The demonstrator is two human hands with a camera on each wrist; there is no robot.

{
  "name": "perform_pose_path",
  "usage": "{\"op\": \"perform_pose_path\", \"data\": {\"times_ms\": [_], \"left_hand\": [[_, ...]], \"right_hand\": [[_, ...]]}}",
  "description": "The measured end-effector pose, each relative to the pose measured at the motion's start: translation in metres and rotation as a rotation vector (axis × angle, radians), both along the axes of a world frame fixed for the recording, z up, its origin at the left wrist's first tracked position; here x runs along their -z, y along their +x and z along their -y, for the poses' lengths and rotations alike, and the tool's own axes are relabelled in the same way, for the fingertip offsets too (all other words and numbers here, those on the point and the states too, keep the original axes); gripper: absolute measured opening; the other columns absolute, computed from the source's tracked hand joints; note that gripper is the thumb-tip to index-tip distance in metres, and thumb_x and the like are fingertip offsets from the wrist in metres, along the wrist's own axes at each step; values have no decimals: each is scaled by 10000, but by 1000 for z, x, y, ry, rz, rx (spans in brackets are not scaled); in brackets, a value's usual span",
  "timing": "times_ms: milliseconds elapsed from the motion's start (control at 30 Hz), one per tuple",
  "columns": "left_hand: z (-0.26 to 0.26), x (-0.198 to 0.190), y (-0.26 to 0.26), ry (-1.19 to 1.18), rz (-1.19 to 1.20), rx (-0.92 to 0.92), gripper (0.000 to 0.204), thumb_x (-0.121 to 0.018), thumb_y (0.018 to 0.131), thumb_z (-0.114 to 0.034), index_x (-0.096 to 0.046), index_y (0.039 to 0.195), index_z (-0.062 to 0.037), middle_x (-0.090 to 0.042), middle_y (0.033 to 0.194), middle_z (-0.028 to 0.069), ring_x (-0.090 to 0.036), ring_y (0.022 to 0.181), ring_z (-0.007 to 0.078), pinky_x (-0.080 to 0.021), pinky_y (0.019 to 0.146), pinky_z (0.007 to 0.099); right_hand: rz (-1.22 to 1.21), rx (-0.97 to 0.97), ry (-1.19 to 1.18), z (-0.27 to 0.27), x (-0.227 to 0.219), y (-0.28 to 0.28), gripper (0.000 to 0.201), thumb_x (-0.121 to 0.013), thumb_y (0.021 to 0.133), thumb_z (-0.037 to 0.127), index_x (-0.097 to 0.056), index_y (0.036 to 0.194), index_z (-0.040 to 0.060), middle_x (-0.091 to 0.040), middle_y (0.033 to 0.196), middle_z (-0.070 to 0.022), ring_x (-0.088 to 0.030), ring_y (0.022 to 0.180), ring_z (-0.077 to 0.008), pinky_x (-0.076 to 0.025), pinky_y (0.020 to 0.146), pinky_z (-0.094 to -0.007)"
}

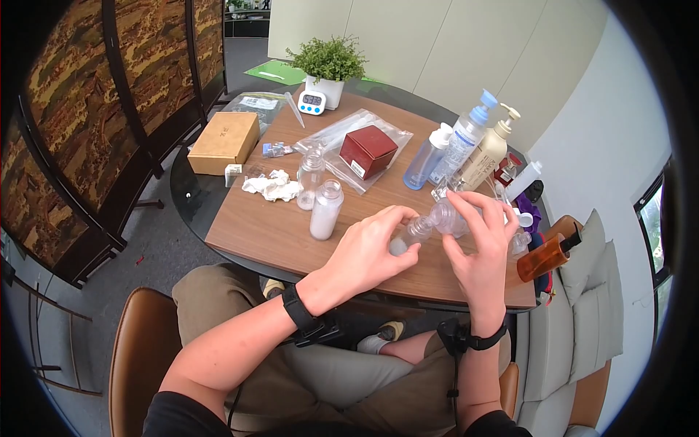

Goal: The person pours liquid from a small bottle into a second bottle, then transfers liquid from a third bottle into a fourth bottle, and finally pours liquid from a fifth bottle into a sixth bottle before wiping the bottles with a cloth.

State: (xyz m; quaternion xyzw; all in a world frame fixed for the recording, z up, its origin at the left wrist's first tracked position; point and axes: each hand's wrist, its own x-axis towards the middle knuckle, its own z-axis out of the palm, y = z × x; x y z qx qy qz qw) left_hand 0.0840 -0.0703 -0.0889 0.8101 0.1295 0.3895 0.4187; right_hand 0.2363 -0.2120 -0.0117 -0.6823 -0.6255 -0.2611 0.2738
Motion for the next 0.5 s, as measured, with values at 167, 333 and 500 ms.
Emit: {"op": "perform_pose_path", "data": {"times_ms": [167, 333, 500], "left_hand": [[-1, 1, 0, 1, -1, -1, 507, -846, 902, -247, -678, 1327, -28, -775, 1184, 139, -641, 729, 282, -559, 720, 430], [0, 0, 0, -8, -20, 2, 515, -845, 903, -256, -675, 1333, -29, -777, 1195, 140, -649, 741, 286, -563, 728, 432], [-1, 1, 1, -6, -14, 1, 513, -844, 903, -256, -676, 1332, -30, -778, 1200, 140, -653, 740, 288, -563, 728, 432]], "right_hand": [[7, 1, 0, 0, 0, 0, 637, -824, 792, 7, -758, 1409, 149, -707, 1330, -57, -647, 1313, -245, -300, 1270, -524], [15, 5, 4, 0, 0, -1, 634, -818, 798, 7, -757, 1413, 149, -701, 1337, -56, -642, 1319, -245, -292, 1275, -526], [11, 4, 0, 0, -1, -2, 630, -813, 806, 6, -756, 1417, 148, -698, 1347, -55, -640, 1325, -240, -282, 1280, -526]]}}
